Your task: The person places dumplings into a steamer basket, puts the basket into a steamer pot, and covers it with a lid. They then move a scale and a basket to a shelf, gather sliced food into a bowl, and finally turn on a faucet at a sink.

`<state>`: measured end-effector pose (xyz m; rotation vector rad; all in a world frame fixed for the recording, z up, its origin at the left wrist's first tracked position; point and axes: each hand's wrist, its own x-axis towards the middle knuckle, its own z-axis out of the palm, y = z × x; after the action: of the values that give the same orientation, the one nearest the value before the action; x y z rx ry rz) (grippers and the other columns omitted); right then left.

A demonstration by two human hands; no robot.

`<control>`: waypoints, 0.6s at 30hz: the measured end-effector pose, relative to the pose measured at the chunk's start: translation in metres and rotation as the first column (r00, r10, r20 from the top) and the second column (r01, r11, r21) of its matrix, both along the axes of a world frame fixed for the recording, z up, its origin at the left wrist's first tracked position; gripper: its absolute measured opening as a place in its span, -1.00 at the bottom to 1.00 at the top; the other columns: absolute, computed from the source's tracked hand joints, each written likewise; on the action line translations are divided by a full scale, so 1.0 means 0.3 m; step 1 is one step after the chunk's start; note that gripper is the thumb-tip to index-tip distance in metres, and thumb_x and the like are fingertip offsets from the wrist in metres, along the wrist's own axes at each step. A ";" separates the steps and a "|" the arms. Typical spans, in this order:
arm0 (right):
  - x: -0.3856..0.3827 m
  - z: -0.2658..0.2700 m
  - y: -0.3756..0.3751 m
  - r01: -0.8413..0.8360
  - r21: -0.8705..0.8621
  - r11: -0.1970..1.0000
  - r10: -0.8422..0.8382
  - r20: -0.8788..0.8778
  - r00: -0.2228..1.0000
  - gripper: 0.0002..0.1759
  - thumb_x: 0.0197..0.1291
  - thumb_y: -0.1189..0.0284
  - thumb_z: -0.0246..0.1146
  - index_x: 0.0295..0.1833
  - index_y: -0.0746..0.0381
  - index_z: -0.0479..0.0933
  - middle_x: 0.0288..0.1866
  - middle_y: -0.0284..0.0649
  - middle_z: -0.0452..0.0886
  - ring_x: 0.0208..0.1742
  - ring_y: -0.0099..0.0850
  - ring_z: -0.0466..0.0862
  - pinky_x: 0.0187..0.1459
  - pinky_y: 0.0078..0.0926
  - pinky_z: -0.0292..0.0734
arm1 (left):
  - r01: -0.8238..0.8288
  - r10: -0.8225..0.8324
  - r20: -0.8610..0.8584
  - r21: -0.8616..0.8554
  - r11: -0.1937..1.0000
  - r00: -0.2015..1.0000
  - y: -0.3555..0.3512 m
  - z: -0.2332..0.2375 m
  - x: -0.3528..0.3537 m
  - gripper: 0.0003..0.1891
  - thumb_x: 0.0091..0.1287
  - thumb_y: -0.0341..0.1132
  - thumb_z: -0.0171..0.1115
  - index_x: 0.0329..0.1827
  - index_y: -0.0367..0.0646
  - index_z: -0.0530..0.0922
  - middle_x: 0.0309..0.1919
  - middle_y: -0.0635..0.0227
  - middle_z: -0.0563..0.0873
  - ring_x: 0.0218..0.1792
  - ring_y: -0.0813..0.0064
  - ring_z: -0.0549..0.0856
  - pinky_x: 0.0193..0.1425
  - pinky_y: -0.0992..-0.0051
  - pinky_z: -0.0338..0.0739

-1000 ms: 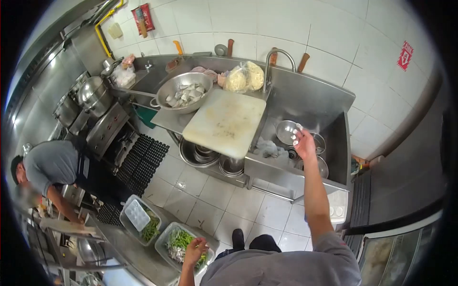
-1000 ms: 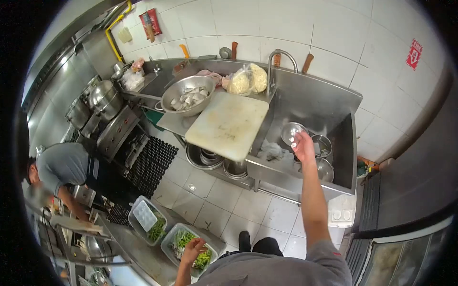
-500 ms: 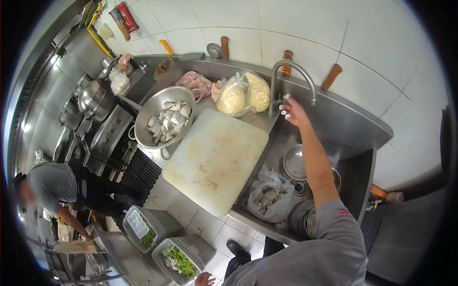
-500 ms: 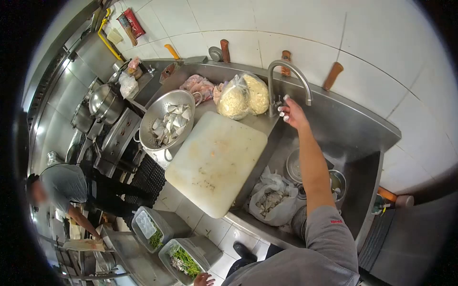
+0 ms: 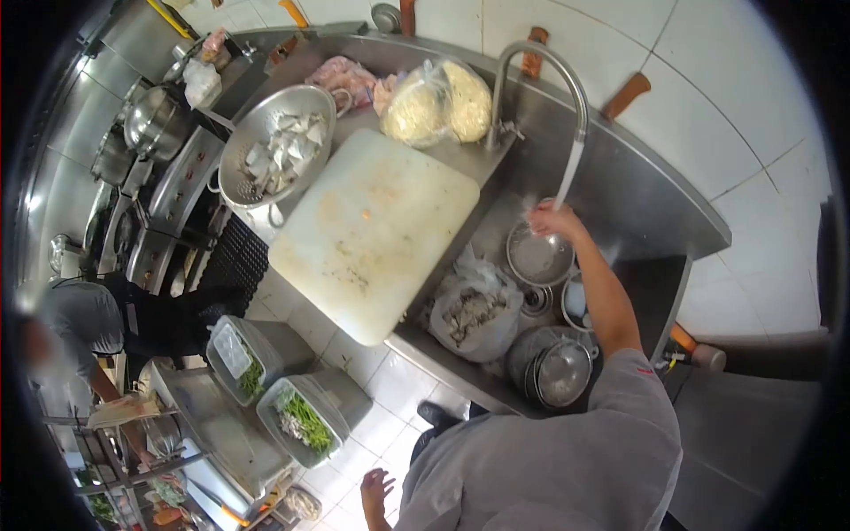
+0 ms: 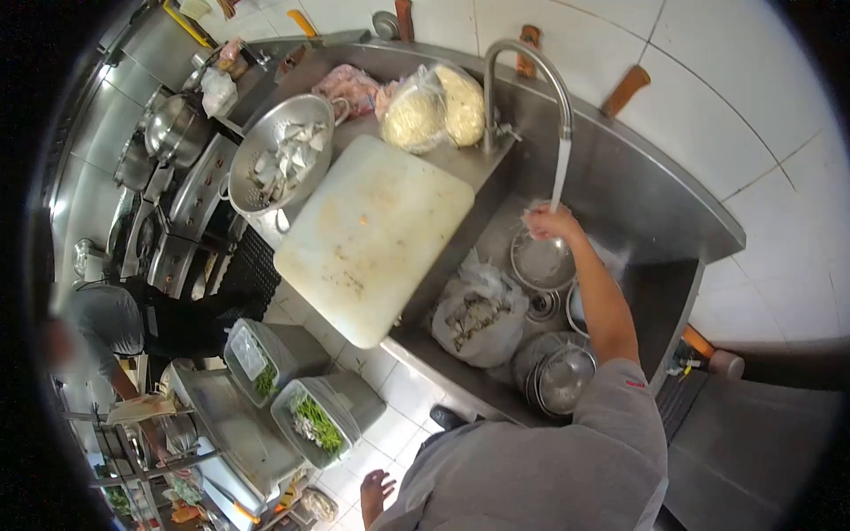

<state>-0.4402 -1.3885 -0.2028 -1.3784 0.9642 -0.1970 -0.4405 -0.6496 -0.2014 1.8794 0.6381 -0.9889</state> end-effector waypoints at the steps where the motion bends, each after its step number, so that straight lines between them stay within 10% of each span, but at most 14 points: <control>1: -0.018 -0.064 -0.018 0.039 -0.015 0.999 -0.040 -0.096 0.995 -0.71 0.11 0.37 0.32 -0.13 0.33 0.55 -0.34 -0.20 0.65 -0.40 -0.43 0.67 -0.32 -0.49 0.65 | 0.001 -0.001 0.021 -0.008 1.000 1.000 0.004 -0.001 0.002 -0.69 0.37 -0.22 0.12 0.06 -0.18 0.42 -0.09 0.21 0.63 -0.25 0.31 0.71 -0.26 0.43 0.57; 8: -0.052 0.150 0.062 0.346 -0.012 0.938 -0.322 0.338 0.884 -0.76 0.11 0.50 0.27 -0.10 0.36 0.54 -0.28 -0.17 0.66 -0.32 -0.39 0.69 -0.23 -0.53 0.63 | -0.087 0.087 0.063 0.002 0.996 0.994 0.086 -0.008 -0.072 -0.66 0.37 -0.21 0.13 0.09 -0.21 0.41 -0.07 0.17 0.62 -0.23 0.31 0.70 -0.28 0.44 0.55; 10: -0.022 0.191 0.090 0.572 0.094 0.815 -0.531 0.516 0.672 -0.81 0.06 0.57 0.28 -0.17 0.32 0.54 -0.36 -0.24 0.62 -0.41 -0.44 0.64 -0.33 -0.59 0.56 | -0.134 0.134 0.072 -0.002 0.991 0.988 0.127 -0.041 -0.110 -0.64 0.37 -0.20 0.13 0.11 -0.22 0.40 -0.07 0.16 0.62 -0.22 0.30 0.70 -0.29 0.43 0.56; 14: 0.072 0.181 0.063 0.511 0.073 0.857 -0.493 0.409 0.768 -0.85 0.01 0.66 0.23 -0.25 0.28 0.51 -0.46 -0.31 0.55 -0.53 -0.51 0.53 -0.47 -0.61 0.41 | -0.143 0.145 0.040 -0.045 0.989 0.989 0.140 -0.062 -0.166 -0.62 0.35 -0.22 0.13 0.13 -0.24 0.39 -0.06 0.15 0.61 -0.20 0.28 0.70 -0.28 0.43 0.57; 16: 0.096 0.190 0.033 0.681 0.064 0.729 -0.530 0.683 0.503 -0.84 -0.03 0.69 0.21 -0.32 0.24 0.46 -0.55 -0.34 0.46 -0.60 -0.57 0.41 -0.55 -0.61 0.27 | -0.185 0.185 0.044 -0.010 0.983 0.982 0.142 -0.059 -0.190 -0.63 0.34 -0.24 0.14 0.12 -0.25 0.40 -0.05 0.13 0.61 -0.18 0.24 0.70 -0.28 0.41 0.57; 18: 0.128 0.209 0.076 0.696 -0.133 0.705 -0.543 0.529 0.652 -0.89 0.00 0.65 0.21 -0.34 0.24 0.47 -0.54 -0.32 0.48 -0.58 -0.55 0.45 -0.54 -0.61 0.31 | -0.206 0.207 0.040 -0.022 0.978 0.978 0.172 -0.078 -0.213 -0.63 0.34 -0.24 0.14 0.12 -0.26 0.40 -0.04 0.11 0.61 -0.17 0.21 0.70 -0.27 0.40 0.58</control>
<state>-0.4019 -1.3656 -0.1401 -1.1450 1.0004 -1.2237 -0.5044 -0.5980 -0.2248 1.7727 0.7797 -0.8160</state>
